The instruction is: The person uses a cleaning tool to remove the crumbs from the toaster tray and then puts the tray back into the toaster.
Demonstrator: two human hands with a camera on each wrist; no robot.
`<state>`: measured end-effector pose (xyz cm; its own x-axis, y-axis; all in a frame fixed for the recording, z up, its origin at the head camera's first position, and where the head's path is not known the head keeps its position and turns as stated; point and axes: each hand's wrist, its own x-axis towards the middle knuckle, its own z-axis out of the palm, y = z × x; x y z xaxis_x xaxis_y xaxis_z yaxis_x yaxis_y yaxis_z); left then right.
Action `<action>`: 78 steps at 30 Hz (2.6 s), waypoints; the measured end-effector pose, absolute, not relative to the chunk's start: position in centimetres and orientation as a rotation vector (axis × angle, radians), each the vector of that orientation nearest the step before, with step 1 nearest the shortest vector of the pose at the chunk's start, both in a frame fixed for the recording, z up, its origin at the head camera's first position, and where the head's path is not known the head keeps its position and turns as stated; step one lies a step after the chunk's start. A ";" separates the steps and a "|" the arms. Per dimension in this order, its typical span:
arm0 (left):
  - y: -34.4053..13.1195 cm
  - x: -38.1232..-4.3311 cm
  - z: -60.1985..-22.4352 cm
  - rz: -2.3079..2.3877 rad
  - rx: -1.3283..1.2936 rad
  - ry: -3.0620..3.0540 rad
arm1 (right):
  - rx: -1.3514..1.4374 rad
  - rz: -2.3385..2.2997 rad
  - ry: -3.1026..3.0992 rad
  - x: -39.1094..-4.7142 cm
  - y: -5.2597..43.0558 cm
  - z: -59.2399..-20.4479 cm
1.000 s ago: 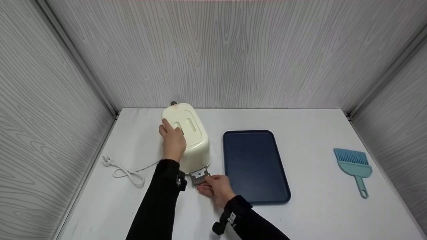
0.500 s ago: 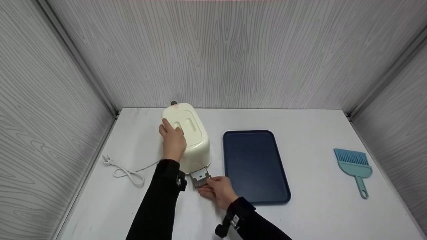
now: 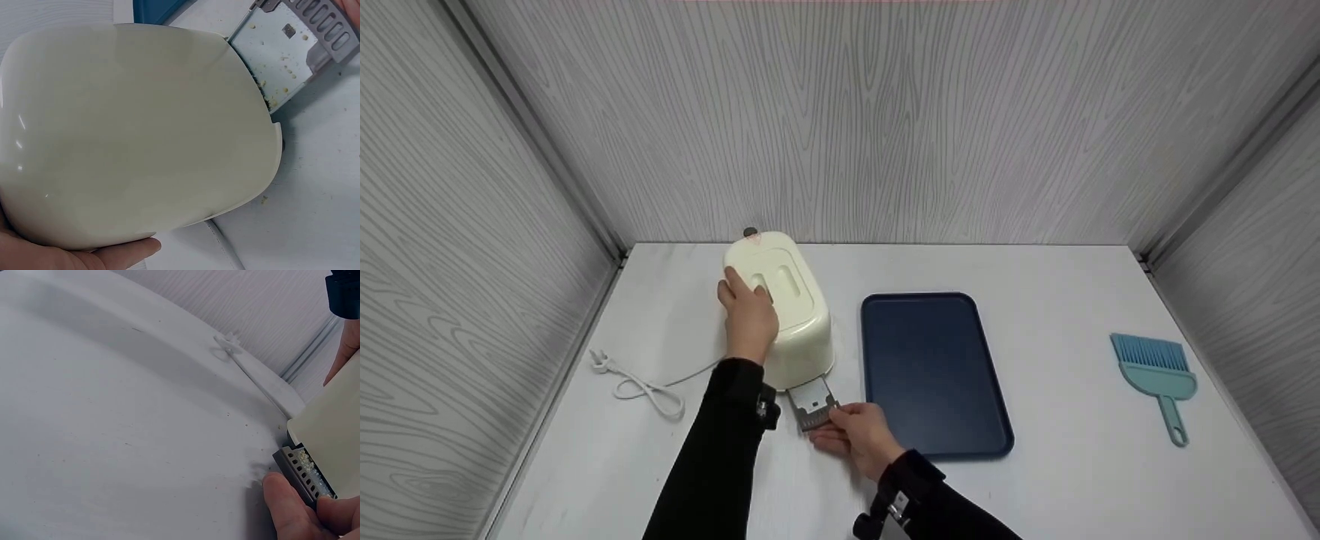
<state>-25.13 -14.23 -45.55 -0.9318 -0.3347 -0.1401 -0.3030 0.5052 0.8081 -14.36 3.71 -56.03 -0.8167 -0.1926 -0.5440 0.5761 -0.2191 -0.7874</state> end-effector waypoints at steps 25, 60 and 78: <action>-14.3 -25.2 -45.5 -1.496 0.590 -2.667 | 0.407 -2.069 1.500 -12.7 5.5 -56.0; -14.5 -25.2 -45.7 -1.445 0.592 -2.670 | 0.353 -2.038 1.452 -10.6 8.1 -55.7; -14.7 -25.1 -45.7 -1.440 0.586 -2.674 | 0.329 -1.985 1.449 -9.9 9.5 -55.7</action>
